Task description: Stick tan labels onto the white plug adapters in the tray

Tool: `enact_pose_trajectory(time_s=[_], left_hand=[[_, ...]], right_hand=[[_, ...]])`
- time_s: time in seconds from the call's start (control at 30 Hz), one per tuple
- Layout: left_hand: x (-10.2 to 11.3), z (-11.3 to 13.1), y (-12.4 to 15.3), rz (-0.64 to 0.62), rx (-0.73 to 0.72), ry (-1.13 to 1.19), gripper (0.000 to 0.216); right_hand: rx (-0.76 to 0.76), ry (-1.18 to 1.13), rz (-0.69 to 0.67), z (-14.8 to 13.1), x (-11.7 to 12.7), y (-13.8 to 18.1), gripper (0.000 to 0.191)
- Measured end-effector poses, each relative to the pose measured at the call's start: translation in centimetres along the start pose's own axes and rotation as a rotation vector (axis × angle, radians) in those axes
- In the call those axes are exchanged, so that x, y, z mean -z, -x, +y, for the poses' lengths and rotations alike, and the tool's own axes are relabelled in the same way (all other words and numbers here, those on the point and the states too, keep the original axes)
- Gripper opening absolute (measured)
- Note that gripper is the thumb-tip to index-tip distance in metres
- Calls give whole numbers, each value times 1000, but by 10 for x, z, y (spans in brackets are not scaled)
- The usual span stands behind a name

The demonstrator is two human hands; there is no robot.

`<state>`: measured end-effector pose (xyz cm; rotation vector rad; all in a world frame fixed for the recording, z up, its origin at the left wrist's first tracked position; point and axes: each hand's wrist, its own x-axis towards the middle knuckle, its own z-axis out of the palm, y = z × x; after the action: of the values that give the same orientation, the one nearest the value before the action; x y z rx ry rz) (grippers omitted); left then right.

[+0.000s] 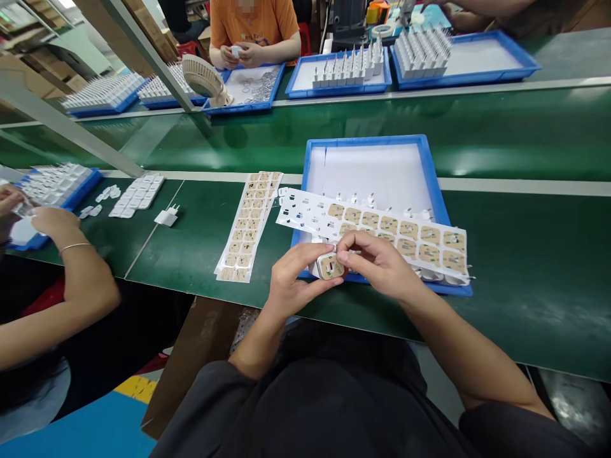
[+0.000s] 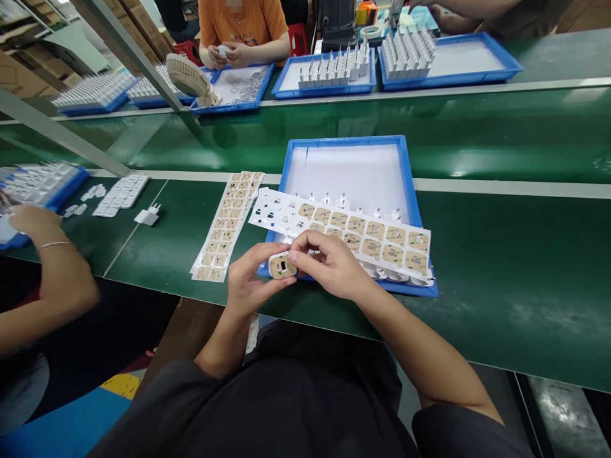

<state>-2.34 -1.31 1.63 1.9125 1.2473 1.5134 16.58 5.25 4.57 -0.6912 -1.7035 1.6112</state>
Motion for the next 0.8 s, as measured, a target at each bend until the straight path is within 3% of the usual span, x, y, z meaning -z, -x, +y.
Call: enact_pose_trajectory(time_s=[0.3,0.8], left_hand=[[-1,1,-4,36,-178,-70,46],[0,2,-6,35,-203,-132,45]], right_hand=[[-20,-55,-8,-2,-1,0,22],[-9,-24,-2,-2,-1,1,18]])
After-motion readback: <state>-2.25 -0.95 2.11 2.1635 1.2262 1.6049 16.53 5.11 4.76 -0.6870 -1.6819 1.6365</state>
